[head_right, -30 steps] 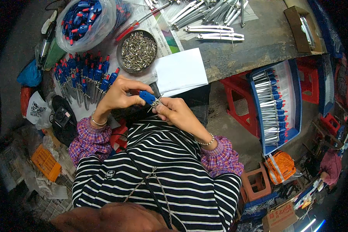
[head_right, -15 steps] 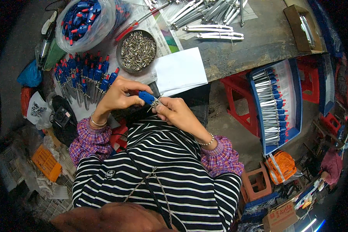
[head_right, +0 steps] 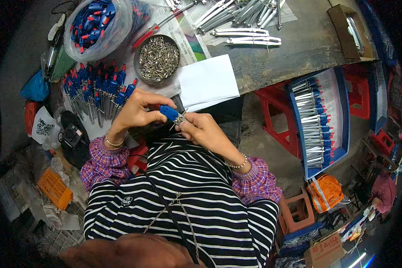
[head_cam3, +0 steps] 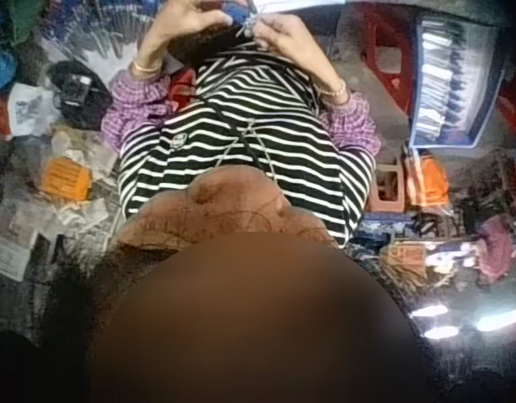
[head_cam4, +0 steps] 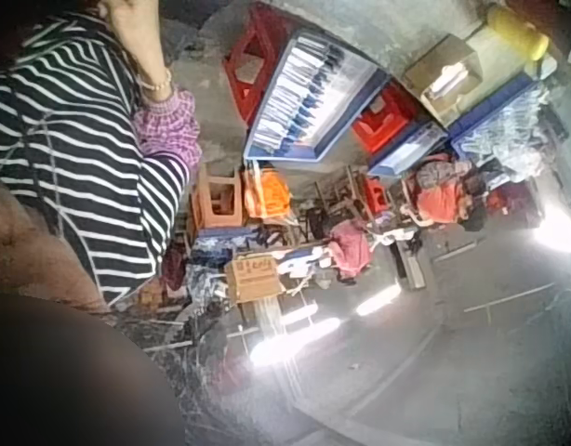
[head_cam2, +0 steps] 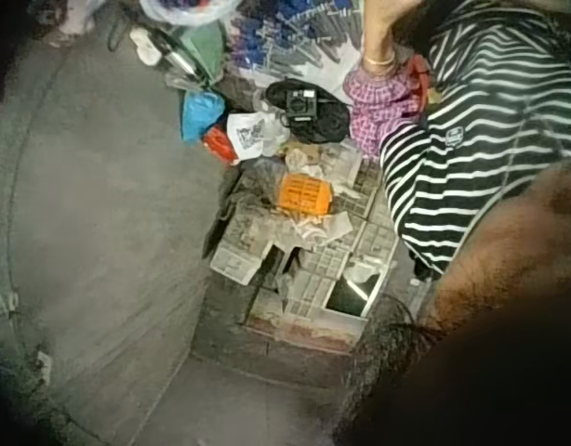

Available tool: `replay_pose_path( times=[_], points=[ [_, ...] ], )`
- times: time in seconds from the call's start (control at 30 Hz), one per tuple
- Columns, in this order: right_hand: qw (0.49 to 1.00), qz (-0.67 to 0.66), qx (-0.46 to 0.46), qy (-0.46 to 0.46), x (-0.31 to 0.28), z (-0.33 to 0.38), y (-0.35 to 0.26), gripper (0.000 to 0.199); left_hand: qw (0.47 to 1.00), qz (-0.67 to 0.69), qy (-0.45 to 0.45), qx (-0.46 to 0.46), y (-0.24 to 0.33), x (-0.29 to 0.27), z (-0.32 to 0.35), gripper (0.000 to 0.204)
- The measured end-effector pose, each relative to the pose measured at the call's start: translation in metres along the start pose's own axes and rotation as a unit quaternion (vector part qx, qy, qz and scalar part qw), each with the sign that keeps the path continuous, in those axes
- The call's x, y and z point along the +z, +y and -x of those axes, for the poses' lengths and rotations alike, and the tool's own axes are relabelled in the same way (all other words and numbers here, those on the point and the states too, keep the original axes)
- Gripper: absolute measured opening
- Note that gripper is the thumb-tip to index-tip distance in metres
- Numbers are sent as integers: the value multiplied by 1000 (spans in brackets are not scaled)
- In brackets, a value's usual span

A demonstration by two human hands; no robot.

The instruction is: Manually assembling metal shafts into plastic handles and arranging them on cards at a workstation.

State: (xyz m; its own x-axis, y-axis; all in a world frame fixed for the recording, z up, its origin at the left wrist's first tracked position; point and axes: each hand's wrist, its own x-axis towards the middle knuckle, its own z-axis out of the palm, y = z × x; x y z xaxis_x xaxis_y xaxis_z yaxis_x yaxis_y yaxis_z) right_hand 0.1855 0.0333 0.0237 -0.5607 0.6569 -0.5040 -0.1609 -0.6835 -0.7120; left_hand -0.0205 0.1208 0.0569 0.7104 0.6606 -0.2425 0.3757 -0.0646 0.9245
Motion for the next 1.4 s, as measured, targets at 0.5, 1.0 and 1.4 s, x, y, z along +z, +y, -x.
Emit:
replay_pose_path(
  times=[0.5, 1.0, 1.4],
  points=[
    [1000, 8, -1, 3, -2, 0, 0, 22, 1000, 16, 4, -5, -2, 1, 1, 27],
    [999, 33, -23, 17, -2, 1, 3, 21, 999, -6, -6, 34, 0, 2, -4, 29],
    [1000, 8, -7, 20, -3, 3, 1, 21, 1000, -13, -23, -4, 3, 1, -4, 30]
  ],
)
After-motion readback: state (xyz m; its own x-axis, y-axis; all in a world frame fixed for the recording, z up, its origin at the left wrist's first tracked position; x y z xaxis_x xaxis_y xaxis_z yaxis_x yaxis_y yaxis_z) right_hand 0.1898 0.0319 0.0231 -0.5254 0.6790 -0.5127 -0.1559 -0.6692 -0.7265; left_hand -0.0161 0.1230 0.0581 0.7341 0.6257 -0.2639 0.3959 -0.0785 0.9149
